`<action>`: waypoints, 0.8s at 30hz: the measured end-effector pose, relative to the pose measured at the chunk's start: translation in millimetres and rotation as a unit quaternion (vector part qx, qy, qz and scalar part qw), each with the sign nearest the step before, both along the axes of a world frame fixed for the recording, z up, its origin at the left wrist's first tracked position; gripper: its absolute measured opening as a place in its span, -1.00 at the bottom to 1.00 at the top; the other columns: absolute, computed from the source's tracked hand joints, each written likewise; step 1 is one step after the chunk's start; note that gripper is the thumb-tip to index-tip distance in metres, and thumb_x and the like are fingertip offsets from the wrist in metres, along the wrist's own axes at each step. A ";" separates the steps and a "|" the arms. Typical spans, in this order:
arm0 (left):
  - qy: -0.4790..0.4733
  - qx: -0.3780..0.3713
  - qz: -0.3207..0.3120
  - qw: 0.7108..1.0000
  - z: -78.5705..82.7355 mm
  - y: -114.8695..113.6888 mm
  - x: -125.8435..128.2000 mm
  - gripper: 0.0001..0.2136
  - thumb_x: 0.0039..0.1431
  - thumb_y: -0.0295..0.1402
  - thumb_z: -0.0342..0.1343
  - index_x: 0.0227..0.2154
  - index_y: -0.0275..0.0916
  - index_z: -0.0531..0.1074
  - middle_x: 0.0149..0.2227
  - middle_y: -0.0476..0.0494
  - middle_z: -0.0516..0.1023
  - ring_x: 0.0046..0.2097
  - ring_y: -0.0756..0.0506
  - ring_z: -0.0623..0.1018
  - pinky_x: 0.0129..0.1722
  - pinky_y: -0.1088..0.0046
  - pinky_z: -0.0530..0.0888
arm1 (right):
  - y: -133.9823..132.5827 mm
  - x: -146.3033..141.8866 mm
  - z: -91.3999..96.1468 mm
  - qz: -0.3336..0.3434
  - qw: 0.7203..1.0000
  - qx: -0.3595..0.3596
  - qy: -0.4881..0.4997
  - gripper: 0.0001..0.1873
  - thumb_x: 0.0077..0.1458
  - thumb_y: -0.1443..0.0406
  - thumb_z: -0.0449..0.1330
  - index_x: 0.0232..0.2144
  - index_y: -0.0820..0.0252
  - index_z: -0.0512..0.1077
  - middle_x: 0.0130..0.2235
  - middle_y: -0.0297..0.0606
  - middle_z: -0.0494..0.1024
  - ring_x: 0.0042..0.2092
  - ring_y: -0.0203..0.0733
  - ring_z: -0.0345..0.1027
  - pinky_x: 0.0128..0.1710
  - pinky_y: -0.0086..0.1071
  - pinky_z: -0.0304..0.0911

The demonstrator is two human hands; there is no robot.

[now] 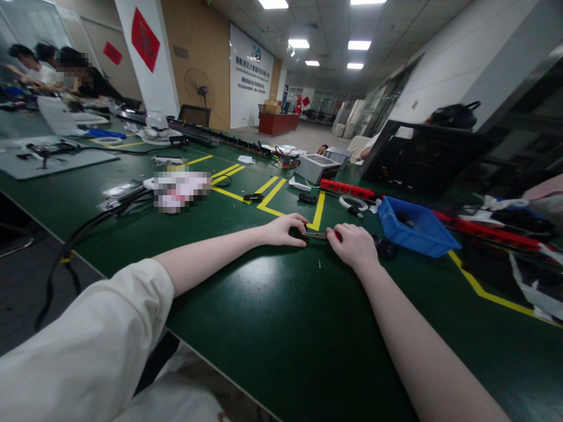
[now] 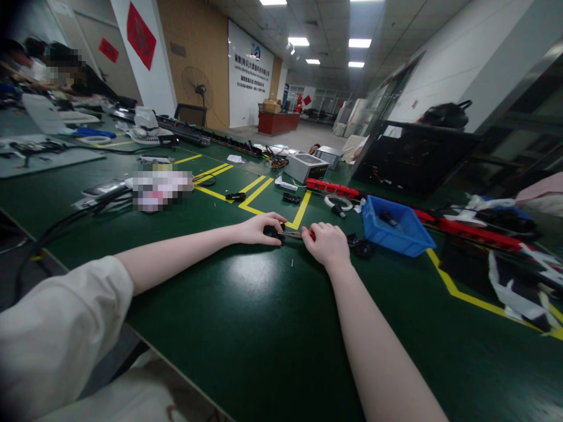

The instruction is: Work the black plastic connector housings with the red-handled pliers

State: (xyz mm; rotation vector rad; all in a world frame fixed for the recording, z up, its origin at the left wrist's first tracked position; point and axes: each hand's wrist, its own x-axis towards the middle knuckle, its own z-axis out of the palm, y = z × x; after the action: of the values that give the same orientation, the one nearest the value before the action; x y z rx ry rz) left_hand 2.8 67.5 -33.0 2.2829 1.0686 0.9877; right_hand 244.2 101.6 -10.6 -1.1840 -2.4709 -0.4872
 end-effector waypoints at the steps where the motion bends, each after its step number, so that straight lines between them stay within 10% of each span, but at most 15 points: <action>1: 0.001 0.002 -0.001 1.000 -0.1 0.0 0.0 -0.76 0.01 -0.27 0.35 -0.30 -0.29 0.53 0.09 -0.30 0.42 0.11 -0.19 0.48 0.19 0.17 0.34 | 0.0 -0.1 0.1 -0.001 1.000 -0.003 -0.001 -0.54 0.29 0.10 -0.11 -0.50 0.18 0.39 -0.40 -0.16 0.51 -0.33 -0.16 0.31 -0.28 -0.28 0.05; 17: 0.023 0.048 -0.015 0.998 -0.1 -4.0 2.5 -0.78 0.10 -0.28 0.30 -0.25 -0.28 0.49 0.09 -0.31 0.39 0.14 -0.20 0.45 0.18 0.19 0.36 | -1.3 -1.1 1.6 -0.011 0.999 -0.041 -0.003 -0.54 0.29 0.09 -0.11 -0.54 0.14 0.35 -0.43 -0.20 0.51 -0.36 -0.18 0.33 -0.32 -0.31 0.04; 24: 0.086 0.047 0.054 0.994 -1.4 -5.4 6.0 -0.38 0.05 -0.10 0.31 0.10 -0.29 0.31 0.06 -0.35 0.43 0.08 -0.27 0.47 0.08 0.16 0.41 | -2.2 -1.7 3.2 -0.012 0.999 -0.046 0.001 -0.54 0.29 0.10 -0.11 -0.54 0.14 0.34 -0.43 -0.20 0.51 -0.37 -0.18 0.32 -0.32 -0.30 0.05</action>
State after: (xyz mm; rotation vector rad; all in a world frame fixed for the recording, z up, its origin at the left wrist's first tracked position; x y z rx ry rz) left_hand 8.9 62.2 -34.4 2.4459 1.2525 0.9121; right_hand 242.5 99.4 -7.3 -1.2515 -2.5045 -0.3825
